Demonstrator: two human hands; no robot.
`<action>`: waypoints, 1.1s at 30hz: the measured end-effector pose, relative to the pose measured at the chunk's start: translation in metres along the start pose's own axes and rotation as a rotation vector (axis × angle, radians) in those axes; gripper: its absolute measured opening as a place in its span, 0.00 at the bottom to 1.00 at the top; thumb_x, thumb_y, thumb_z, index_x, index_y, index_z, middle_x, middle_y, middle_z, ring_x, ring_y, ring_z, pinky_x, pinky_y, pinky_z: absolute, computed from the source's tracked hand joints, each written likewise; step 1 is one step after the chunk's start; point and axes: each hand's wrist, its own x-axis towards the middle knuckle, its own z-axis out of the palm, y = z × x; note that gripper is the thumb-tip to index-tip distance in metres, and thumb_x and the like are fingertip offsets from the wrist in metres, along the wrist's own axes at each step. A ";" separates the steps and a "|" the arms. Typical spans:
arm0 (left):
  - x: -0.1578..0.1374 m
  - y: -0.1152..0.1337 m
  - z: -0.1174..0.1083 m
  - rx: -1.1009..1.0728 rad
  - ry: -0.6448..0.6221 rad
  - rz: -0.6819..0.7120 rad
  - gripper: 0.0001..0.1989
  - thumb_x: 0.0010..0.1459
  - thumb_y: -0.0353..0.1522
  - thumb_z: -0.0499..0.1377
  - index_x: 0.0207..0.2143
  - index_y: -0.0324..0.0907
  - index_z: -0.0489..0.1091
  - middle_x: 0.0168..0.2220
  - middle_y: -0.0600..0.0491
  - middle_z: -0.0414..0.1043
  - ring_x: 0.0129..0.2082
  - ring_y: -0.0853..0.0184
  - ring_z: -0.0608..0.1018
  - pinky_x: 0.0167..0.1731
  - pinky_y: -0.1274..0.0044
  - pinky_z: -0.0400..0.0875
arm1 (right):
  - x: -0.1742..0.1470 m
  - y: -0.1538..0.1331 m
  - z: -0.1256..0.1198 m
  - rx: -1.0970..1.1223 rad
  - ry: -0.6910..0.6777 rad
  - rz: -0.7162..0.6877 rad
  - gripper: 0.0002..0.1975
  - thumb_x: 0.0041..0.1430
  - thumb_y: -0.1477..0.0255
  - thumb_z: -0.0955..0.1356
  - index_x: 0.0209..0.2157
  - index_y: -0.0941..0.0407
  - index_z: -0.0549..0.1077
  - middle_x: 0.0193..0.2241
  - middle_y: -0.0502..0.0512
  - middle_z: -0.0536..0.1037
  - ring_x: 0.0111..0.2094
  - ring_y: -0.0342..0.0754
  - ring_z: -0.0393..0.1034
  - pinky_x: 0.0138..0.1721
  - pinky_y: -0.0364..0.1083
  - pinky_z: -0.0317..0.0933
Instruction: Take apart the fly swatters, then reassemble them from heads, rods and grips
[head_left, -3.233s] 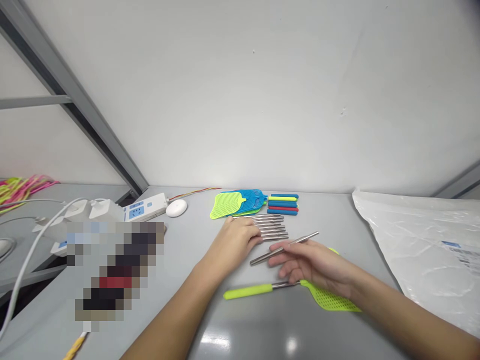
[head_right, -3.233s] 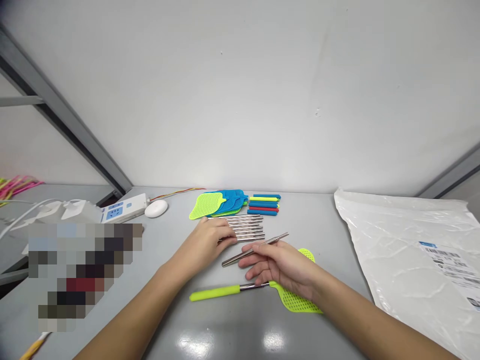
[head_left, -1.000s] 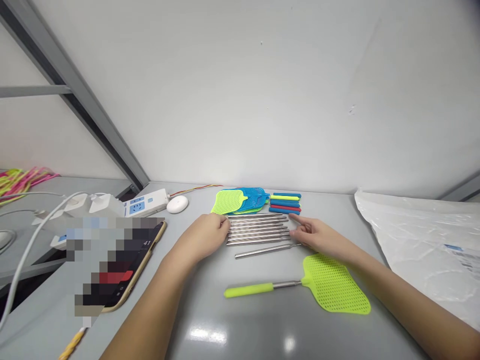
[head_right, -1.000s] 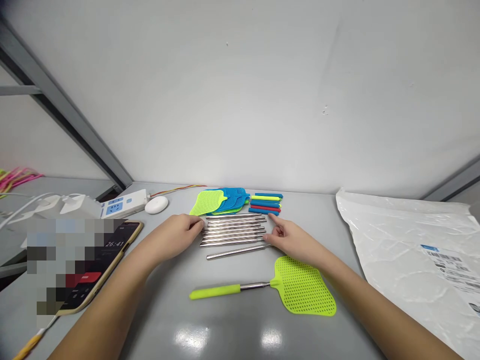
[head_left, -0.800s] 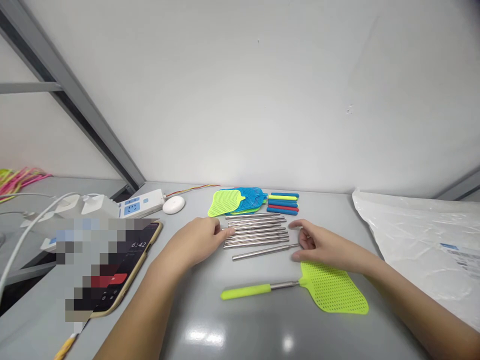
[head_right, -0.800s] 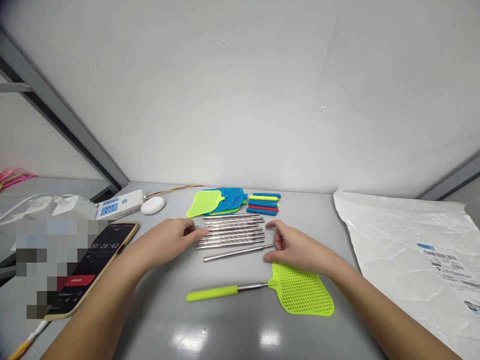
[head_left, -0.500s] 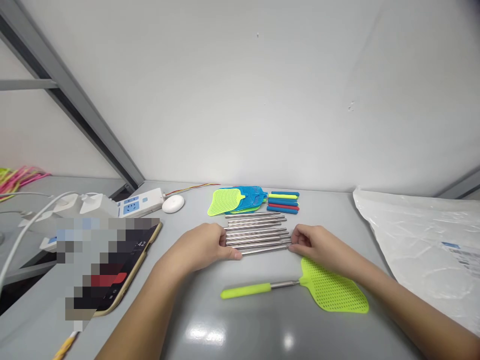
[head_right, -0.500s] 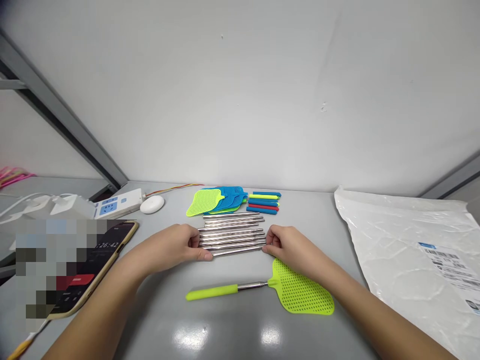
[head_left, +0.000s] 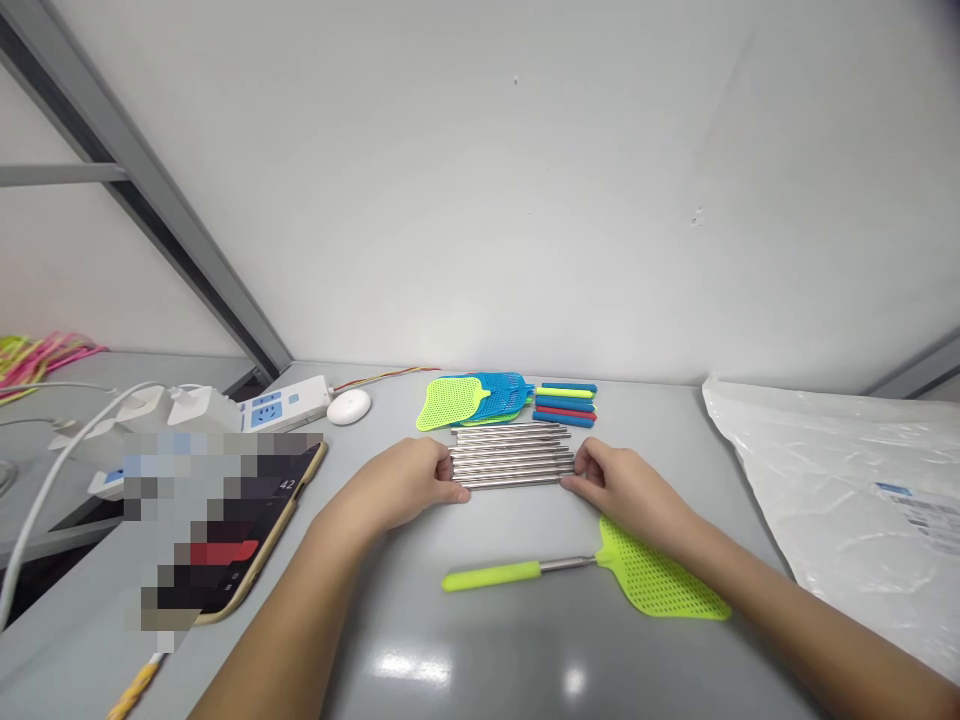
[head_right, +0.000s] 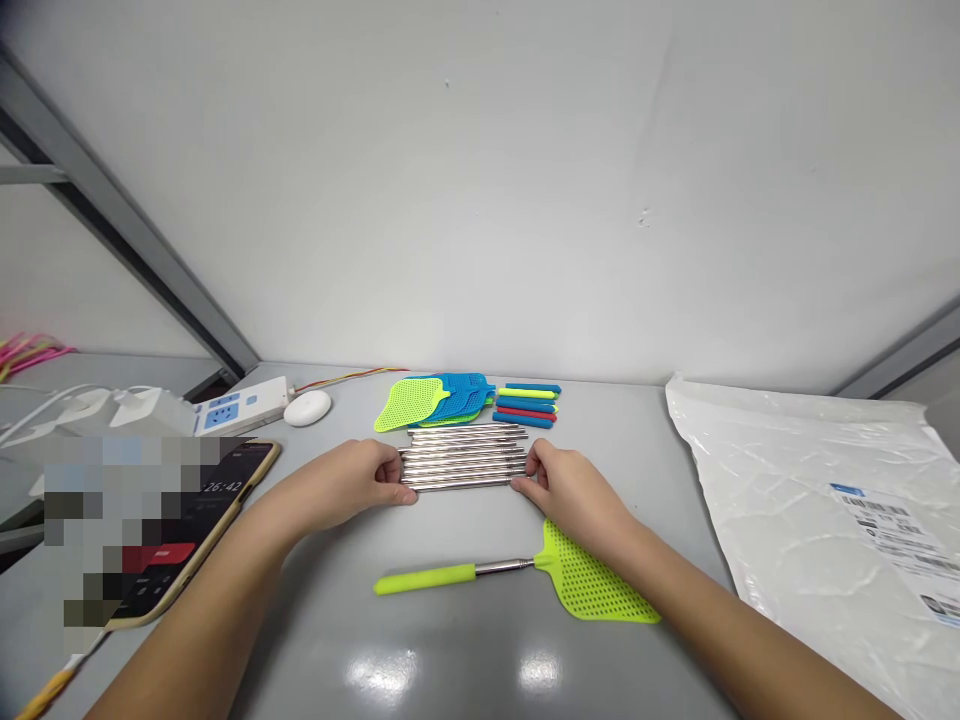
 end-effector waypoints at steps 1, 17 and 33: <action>0.000 0.000 -0.001 0.006 0.000 -0.003 0.15 0.45 0.46 0.59 0.24 0.44 0.66 0.24 0.56 0.71 0.25 0.66 0.71 0.22 0.76 0.53 | 0.000 0.000 0.000 -0.006 0.001 -0.001 0.11 0.58 0.60 0.64 0.29 0.52 0.61 0.21 0.46 0.70 0.22 0.44 0.61 0.23 0.42 0.51; -0.008 0.000 -0.008 0.103 0.090 -0.033 0.33 0.38 0.55 0.61 0.43 0.46 0.66 0.41 0.49 0.72 0.37 0.57 0.74 0.26 0.75 0.61 | -0.007 0.002 -0.003 -0.146 -0.006 -0.023 0.12 0.59 0.58 0.63 0.32 0.52 0.62 0.22 0.48 0.71 0.23 0.46 0.64 0.24 0.43 0.49; -0.015 0.003 0.048 0.229 0.287 -0.035 0.42 0.57 0.56 0.38 0.66 0.39 0.44 0.67 0.42 0.42 0.63 0.47 0.48 0.55 0.55 0.47 | -0.003 0.005 -0.011 0.181 -0.229 0.063 0.41 0.58 0.51 0.62 0.66 0.55 0.43 0.24 0.48 0.68 0.25 0.46 0.62 0.24 0.43 0.51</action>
